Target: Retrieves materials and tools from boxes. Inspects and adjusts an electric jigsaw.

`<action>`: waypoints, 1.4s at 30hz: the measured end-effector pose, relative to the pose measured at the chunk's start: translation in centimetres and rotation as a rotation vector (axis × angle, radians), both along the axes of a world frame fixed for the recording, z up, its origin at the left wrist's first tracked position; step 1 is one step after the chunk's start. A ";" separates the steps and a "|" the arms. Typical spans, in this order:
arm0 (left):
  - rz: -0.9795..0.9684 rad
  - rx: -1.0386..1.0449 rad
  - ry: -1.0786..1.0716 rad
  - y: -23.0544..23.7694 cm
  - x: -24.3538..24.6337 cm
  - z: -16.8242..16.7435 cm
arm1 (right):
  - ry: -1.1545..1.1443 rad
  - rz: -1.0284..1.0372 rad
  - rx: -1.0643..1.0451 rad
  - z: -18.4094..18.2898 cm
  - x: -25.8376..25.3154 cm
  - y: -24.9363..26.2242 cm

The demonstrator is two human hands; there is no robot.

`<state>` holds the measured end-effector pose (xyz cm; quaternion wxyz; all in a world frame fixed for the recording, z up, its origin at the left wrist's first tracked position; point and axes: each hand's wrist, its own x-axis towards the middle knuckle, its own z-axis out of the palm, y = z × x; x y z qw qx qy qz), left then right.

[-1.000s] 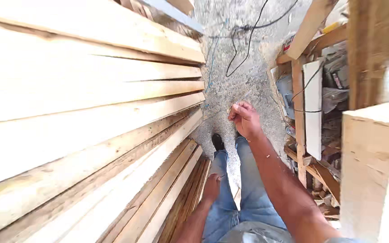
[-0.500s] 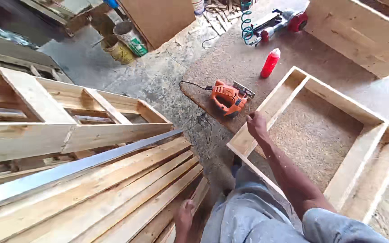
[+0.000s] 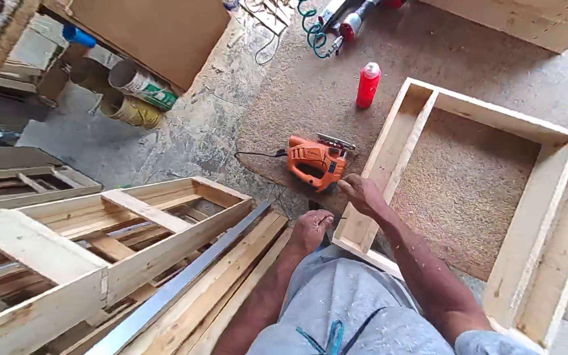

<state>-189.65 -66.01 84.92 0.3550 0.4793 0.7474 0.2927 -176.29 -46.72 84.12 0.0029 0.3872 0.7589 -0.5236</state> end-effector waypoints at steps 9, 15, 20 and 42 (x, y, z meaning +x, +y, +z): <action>-0.536 0.014 -0.154 9.3 -10.7 -1.8 | 0.065 -0.278 -0.219 1.4 -1.3 -7.4; -0.623 -0.308 0.484 19.2 -18.8 -5.2 | 0.178 -0.896 -0.320 -0.4 -4.1 -9.4; -0.854 -0.594 0.464 24.2 -18.6 -6.5 | 0.060 -0.942 -0.245 -3.3 -6.6 -8.1; -0.553 0.371 0.613 7.8 -28.5 -3.6 | 0.480 -1.067 -0.248 -2.6 -9.7 -9.5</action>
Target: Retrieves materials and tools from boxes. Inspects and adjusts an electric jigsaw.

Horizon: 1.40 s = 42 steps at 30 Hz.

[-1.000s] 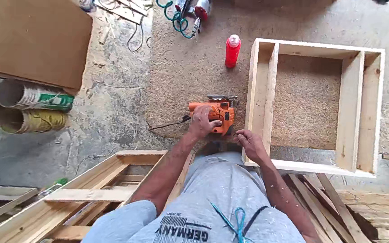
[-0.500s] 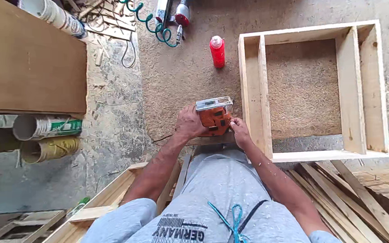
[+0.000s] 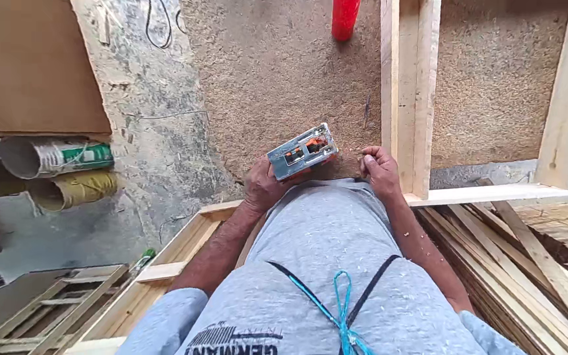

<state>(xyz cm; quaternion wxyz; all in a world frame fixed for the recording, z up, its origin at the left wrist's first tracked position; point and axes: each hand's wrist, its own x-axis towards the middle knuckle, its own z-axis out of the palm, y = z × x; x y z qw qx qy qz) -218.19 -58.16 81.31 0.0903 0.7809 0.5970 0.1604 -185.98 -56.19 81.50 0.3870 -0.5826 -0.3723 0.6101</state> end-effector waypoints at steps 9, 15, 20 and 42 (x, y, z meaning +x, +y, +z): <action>-0.115 0.138 -0.054 -1.3 -0.5 -1.2 | -0.039 0.031 -0.053 3.7 -2.1 0.0; -0.159 0.139 -0.138 -2.0 -0.8 -1.6 | -0.086 -0.046 0.007 3.5 -1.5 0.1; -0.148 0.152 -0.114 -1.9 -0.6 -1.6 | 0.041 -0.155 0.015 3.9 -1.6 0.3; -0.134 0.144 -0.098 -1.5 -0.4 -1.2 | 0.274 -0.240 -0.090 4.2 -2.9 -0.2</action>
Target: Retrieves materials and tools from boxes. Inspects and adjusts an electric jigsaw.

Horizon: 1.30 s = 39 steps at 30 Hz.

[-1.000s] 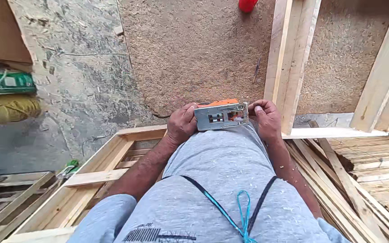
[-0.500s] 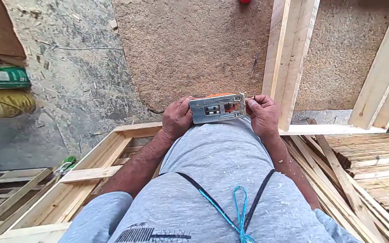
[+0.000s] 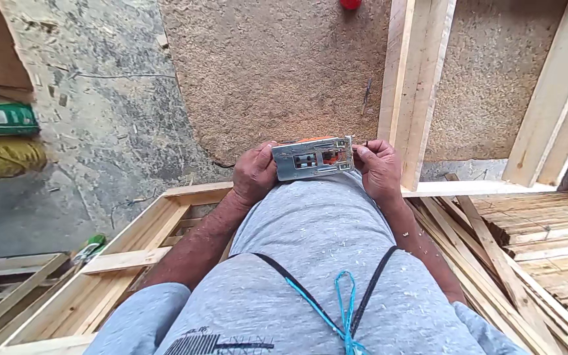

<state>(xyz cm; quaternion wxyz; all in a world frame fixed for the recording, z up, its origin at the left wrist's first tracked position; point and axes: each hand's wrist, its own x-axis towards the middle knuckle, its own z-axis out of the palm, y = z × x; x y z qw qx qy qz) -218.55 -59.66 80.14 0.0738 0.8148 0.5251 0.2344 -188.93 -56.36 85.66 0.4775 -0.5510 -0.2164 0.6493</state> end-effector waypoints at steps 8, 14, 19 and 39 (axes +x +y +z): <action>-0.004 -0.025 -0.010 0.0 -0.1 0.0 | -0.047 -0.032 -0.028 0.1 -0.3 -0.2; -0.008 -0.009 0.016 0.0 -0.1 -0.1 | 0.007 -0.039 -0.060 0.0 -0.2 -0.2; -0.006 -0.007 0.027 0.1 -0.1 0.0 | 0.049 -0.082 -0.136 0.3 -0.4 0.0; -0.014 0.001 0.038 0.2 -0.1 0.2 | 0.003 -0.024 -0.135 0.8 0.0 -0.2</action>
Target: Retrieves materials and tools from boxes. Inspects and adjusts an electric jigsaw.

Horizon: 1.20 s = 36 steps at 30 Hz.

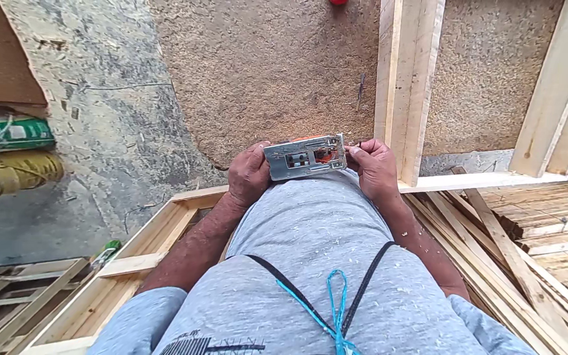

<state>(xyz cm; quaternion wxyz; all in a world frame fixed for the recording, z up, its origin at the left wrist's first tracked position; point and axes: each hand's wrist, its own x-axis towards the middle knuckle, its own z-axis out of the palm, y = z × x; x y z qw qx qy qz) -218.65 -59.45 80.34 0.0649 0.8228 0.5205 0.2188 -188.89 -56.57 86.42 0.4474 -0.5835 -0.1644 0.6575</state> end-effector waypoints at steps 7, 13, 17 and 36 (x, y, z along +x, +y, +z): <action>0.002 0.003 -0.009 0.1 0.1 0.1 | -0.012 0.022 0.009 -0.1 0.0 0.1; -0.013 0.003 -0.009 0.1 -0.2 -0.1 | -0.299 0.497 0.314 -1.0 3.3 1.3; -0.023 -0.009 -0.014 0.2 -0.3 0.0 | -0.887 0.712 0.989 -1.8 4.5 1.6; -0.044 -0.012 -0.027 0.2 -0.5 -0.1 | -1.065 0.883 0.894 -1.6 5.1 1.3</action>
